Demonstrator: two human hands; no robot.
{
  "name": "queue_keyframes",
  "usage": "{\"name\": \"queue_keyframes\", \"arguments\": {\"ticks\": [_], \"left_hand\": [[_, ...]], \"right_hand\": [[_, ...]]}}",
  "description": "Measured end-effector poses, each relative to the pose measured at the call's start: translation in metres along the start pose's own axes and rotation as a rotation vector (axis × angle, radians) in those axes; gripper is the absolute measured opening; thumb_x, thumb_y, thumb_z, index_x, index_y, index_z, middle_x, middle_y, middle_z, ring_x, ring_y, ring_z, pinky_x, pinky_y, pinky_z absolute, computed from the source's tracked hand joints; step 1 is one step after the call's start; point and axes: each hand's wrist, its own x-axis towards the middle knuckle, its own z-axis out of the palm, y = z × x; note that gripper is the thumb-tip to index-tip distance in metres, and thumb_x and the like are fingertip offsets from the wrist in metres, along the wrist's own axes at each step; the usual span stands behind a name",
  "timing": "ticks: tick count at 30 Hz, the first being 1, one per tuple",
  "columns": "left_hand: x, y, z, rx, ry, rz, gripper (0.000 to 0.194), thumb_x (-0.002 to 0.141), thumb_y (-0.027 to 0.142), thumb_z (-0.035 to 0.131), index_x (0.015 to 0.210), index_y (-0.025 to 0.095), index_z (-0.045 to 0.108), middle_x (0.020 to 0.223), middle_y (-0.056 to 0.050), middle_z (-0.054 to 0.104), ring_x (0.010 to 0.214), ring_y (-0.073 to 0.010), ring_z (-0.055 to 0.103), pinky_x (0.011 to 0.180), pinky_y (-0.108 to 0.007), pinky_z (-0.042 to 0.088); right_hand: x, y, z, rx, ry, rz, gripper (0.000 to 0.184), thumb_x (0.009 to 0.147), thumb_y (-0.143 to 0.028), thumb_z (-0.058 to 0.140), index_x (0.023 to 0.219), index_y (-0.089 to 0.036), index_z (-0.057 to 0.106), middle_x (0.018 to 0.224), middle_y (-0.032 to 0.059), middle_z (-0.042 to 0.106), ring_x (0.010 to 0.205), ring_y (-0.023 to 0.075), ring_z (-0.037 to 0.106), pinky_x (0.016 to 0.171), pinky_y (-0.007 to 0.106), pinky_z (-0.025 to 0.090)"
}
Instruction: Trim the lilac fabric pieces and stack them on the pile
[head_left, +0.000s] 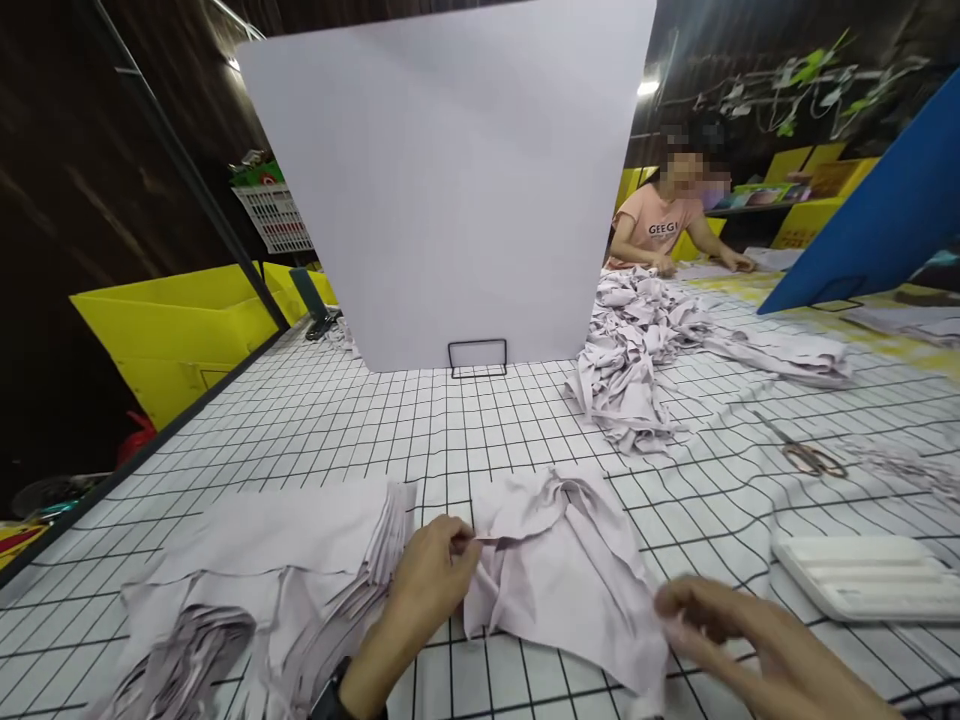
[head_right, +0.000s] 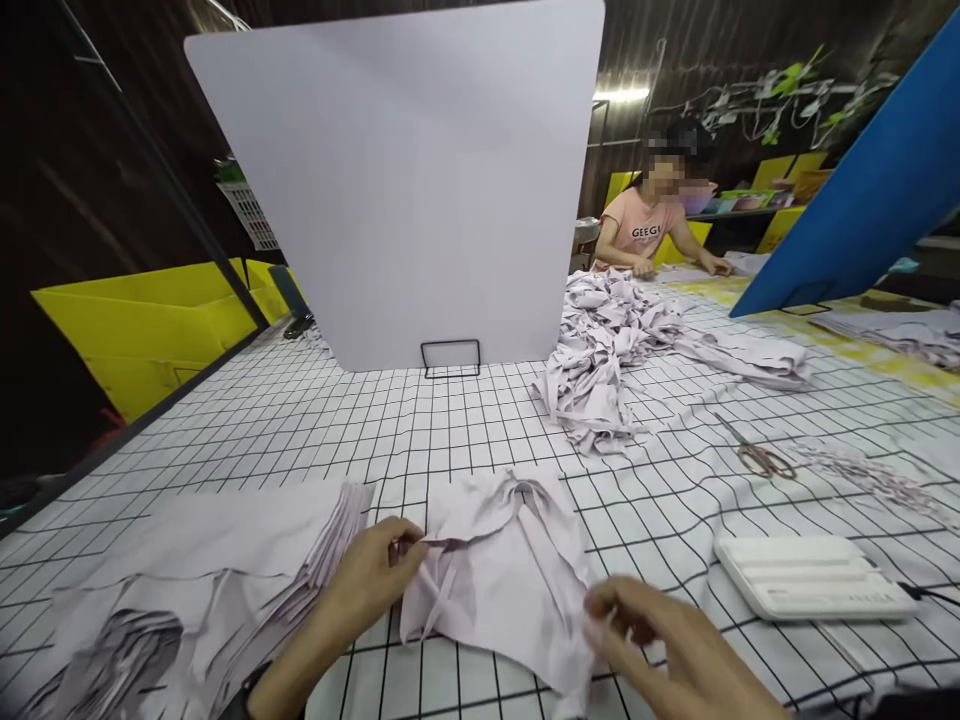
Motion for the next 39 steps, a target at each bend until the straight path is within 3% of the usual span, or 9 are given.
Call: {"name": "queue_keyframes", "arguments": {"ticks": [4,8,12,16,21,29,32,35,39], "left_hand": [[-0.009,0.006,0.016,0.132,0.066,0.191,0.028,0.087,0.021,0.053,0.113,0.02,0.063,0.112,-0.009,0.064,0.104,-0.0269,0.058,0.09,-0.041,0.045],[-0.001,0.019,0.027,0.316,0.06,0.287,0.025,0.088,0.02,0.057,0.112,0.019,0.064,0.114,-0.01,0.063,0.109,-0.0306,0.055,0.093,-0.047,0.043],[0.008,0.017,0.027,0.345,0.127,0.278,0.026,0.089,0.007,0.045,0.092,0.017,0.069,0.102,-0.01,0.066,0.102,-0.0291,0.058,0.089,-0.044,0.042],[0.014,0.013,0.017,-0.172,0.117,0.204,0.018,0.089,0.015,0.055,0.076,0.017,0.067,0.085,-0.008,0.067,0.086,-0.0234,0.061,0.078,-0.035,0.044],[0.015,0.01,-0.003,-1.106,-0.194,-0.073,0.025,0.074,0.028,0.081,0.068,0.014,0.061,0.064,0.0,0.06,0.058,-0.0104,0.053,0.059,-0.022,0.041],[-0.007,0.01,-0.014,-1.551,-0.426,-0.055,0.028,0.071,0.024,0.086,0.079,0.015,0.06,0.072,0.0,0.064,0.062,-0.011,0.063,0.061,-0.02,0.053],[-0.01,0.013,-0.029,-1.436,-0.458,0.071,0.032,0.066,0.026,0.089,0.073,0.014,0.06,0.067,0.002,0.059,0.058,-0.0075,0.057,0.057,-0.017,0.047],[-0.014,0.019,-0.057,-1.178,-0.432,0.221,0.034,0.068,0.035,0.087,0.071,0.013,0.061,0.061,0.002,0.054,0.053,-0.007,0.048,0.05,-0.017,0.037],[-0.023,0.03,-0.083,-1.001,-0.422,0.32,0.036,0.071,0.041,0.083,0.067,0.015,0.058,0.057,0.003,0.048,0.05,-0.0069,0.04,0.048,-0.02,0.029]], "right_hand": [[0.046,-0.009,0.018,-0.057,0.218,0.057,0.037,0.088,-0.059,0.057,0.099,-0.025,0.069,0.103,0.0105,0.072,0.09,0.0284,0.068,0.074,0.037,0.056],[0.083,-0.007,0.033,-0.071,0.309,0.064,0.025,0.075,-0.048,0.065,0.083,-0.024,0.067,0.095,0.0103,0.067,0.084,0.0301,0.064,0.072,0.043,0.052],[0.088,-0.005,0.031,0.013,0.317,0.082,0.02,0.073,-0.042,0.065,0.063,-0.025,0.06,0.082,0.0078,0.062,0.071,0.0261,0.057,0.066,0.04,0.046],[0.08,-0.009,0.018,0.227,0.282,0.147,0.024,0.076,-0.047,0.069,0.07,-0.024,0.065,0.074,0.0039,0.064,0.072,0.0236,0.057,0.067,0.035,0.046],[0.077,-0.015,0.005,0.623,0.162,0.28,0.035,0.069,-0.055,0.076,0.078,-0.022,0.068,0.076,0.0044,0.073,0.073,0.0232,0.067,0.065,0.032,0.055],[0.061,-0.03,0.0,1.051,0.034,0.448,0.04,0.048,-0.036,0.095,0.078,-0.018,0.075,0.072,0.0056,0.076,0.073,0.0246,0.071,0.073,0.033,0.061],[0.054,-0.039,-0.016,1.032,0.048,0.273,0.037,0.054,-0.044,0.093,0.071,-0.021,0.069,0.066,0.0013,0.071,0.062,0.0201,0.066,0.061,0.029,0.058],[0.047,-0.042,-0.04,0.851,-0.016,0.116,0.047,0.06,-0.055,0.088,0.061,-0.021,0.056,0.049,-0.0036,0.052,0.042,0.0112,0.045,0.041,0.023,0.04],[0.036,-0.053,-0.057,0.684,-0.228,0.029,0.069,0.043,-0.073,0.085,0.054,-0.023,0.039,0.046,-0.0037,0.04,0.041,0.0093,0.034,0.04,0.022,0.027]]}}
